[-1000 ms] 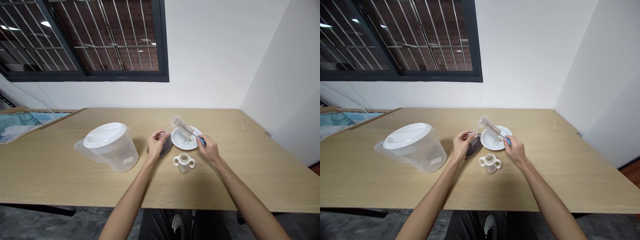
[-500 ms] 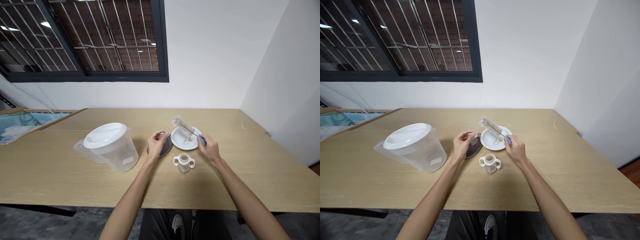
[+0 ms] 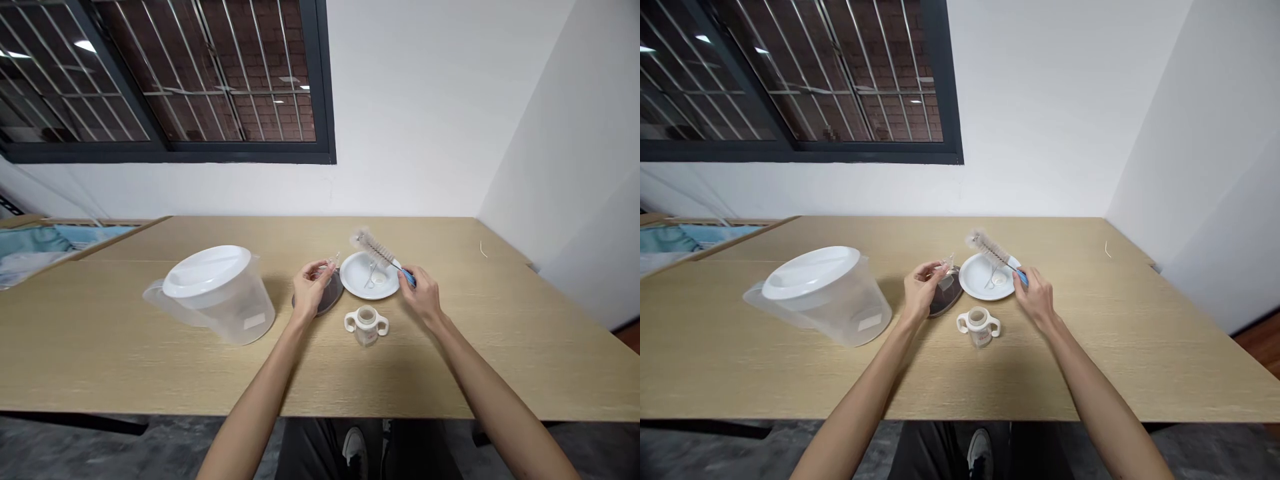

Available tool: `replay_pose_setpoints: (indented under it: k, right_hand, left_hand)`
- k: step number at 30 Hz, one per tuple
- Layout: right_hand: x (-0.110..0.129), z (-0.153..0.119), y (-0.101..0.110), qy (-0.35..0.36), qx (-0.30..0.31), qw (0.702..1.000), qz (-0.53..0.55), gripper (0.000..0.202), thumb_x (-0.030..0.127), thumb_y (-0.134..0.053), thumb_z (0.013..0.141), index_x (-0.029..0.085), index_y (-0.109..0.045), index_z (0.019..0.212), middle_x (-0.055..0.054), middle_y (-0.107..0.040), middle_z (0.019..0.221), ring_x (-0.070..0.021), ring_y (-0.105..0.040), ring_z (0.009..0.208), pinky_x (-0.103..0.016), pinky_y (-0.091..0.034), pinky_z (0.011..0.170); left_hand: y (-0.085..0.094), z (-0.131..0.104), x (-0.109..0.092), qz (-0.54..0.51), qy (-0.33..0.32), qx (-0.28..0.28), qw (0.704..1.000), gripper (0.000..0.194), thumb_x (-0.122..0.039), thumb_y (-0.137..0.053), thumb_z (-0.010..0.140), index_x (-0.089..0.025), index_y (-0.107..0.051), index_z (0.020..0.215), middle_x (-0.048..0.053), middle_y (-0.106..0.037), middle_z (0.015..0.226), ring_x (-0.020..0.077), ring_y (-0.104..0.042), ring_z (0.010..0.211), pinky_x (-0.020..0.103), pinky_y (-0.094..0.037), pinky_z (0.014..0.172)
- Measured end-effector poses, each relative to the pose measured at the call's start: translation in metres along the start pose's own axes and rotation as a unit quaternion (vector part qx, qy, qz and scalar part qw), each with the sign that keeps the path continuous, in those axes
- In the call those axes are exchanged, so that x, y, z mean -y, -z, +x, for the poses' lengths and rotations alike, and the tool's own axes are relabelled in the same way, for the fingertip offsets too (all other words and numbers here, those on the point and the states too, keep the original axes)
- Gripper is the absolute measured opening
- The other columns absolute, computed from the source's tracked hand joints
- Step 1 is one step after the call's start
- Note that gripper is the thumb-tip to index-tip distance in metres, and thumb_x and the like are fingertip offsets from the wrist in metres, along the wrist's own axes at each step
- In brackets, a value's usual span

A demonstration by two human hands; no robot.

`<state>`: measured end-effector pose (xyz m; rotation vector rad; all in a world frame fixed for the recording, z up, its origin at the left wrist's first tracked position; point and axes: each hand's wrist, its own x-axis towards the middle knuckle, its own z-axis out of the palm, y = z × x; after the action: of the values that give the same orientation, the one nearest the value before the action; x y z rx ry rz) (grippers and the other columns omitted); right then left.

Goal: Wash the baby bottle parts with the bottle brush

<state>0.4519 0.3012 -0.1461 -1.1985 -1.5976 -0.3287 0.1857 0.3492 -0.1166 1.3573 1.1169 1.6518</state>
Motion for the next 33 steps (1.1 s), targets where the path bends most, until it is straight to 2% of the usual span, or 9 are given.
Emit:
replay_pose_setpoints:
  k: [3,7,9,15,21,25,29,33]
  right_hand:
    - [0.002,0.001,0.002,0.009,-0.009,1.000,0.027,0.016,0.027,-0.054,0.096,0.016,-0.061,0.104,-0.006,-0.067,0.094,-0.0153,-0.064,0.084,-0.027,-0.048,0.073]
    - [0.009,0.000,0.003,0.069,0.030,0.996,0.049,0.015,0.023,-0.054,0.096,0.016,-0.060,0.107,-0.006,-0.066,0.095,-0.0142,-0.063,0.084,-0.026,-0.048,0.073]
    - [0.009,0.000,0.003,0.078,0.041,0.995,0.040,0.015,0.023,-0.055,0.095,0.016,-0.060,0.107,-0.005,-0.066,0.095,-0.0140,-0.063,0.084,-0.026,-0.048,0.073]
    - [0.005,0.002,0.002,0.015,0.004,1.000,0.022,0.016,0.026,-0.055,0.095,0.016,-0.061,0.105,-0.005,-0.067,0.095,-0.0152,-0.064,0.085,-0.027,-0.048,0.073]
    - [0.011,-0.001,0.000,0.076,0.041,0.996,0.027,0.013,0.022,-0.057,0.093,0.016,-0.062,0.103,-0.004,-0.067,0.092,-0.0133,-0.063,0.079,-0.026,-0.048,0.071]
    - [0.013,0.000,0.002,0.062,0.005,0.998,0.027,0.013,0.020,-0.058,0.092,0.015,-0.062,0.104,-0.005,-0.067,0.093,-0.0136,-0.063,0.080,-0.025,-0.048,0.070]
    - [0.012,0.003,0.007,0.102,0.009,0.994,0.041,0.014,0.018,-0.060,0.091,0.015,-0.062,0.104,-0.004,-0.067,0.092,-0.0121,-0.063,0.080,-0.024,-0.047,0.070]
    - [0.005,0.005,0.008,0.072,-0.006,0.997,-0.015,0.013,0.021,-0.061,0.091,0.016,-0.064,0.102,-0.002,-0.067,0.091,-0.0127,-0.063,0.078,-0.024,-0.046,0.069]
  left_hand:
    - [-0.002,0.001,0.000,-0.050,0.029,0.016,0.998,0.051,-0.045,-0.085,0.063,-0.011,-0.071,0.099,0.013,-0.069,0.101,0.0154,-0.062,0.085,0.026,-0.048,0.079]
    - [-0.006,0.000,-0.006,-0.083,0.076,0.022,0.993,0.057,-0.048,-0.086,0.059,-0.010,-0.071,0.098,0.015,-0.070,0.103,0.0186,-0.066,0.093,0.029,-0.049,0.088]
    - [-0.006,-0.001,-0.009,-0.082,0.087,0.022,0.993,0.059,-0.051,-0.087,0.058,-0.009,-0.071,0.097,0.015,-0.070,0.101,0.0187,-0.066,0.091,0.029,-0.049,0.086]
    - [-0.004,0.000,-0.010,-0.104,0.091,0.017,0.990,0.059,-0.049,-0.088,0.055,-0.009,-0.071,0.096,0.015,-0.071,0.101,0.0166,-0.066,0.084,0.028,-0.049,0.081]
    - [-0.002,0.002,-0.007,-0.114,0.094,0.013,0.989,0.059,-0.050,-0.086,0.060,-0.009,-0.071,0.099,0.015,-0.071,0.101,0.0145,-0.065,0.085,0.025,-0.048,0.081]
    - [-0.003,0.000,-0.008,-0.118,0.101,0.008,0.988,0.057,-0.048,-0.087,0.060,-0.009,-0.071,0.099,0.015,-0.071,0.101,0.0132,-0.064,0.082,0.024,-0.048,0.079]
    - [-0.002,0.001,-0.009,-0.142,0.096,0.019,0.985,0.055,-0.043,-0.088,0.059,-0.009,-0.070,0.098,0.013,-0.071,0.098,0.0116,-0.063,0.079,0.022,-0.047,0.076]
    - [0.010,0.012,-0.009,-0.162,0.061,-0.011,0.985,0.047,-0.044,-0.085,0.062,-0.012,-0.070,0.093,0.006,-0.068,0.085,0.0092,-0.059,0.071,0.020,-0.044,0.070]
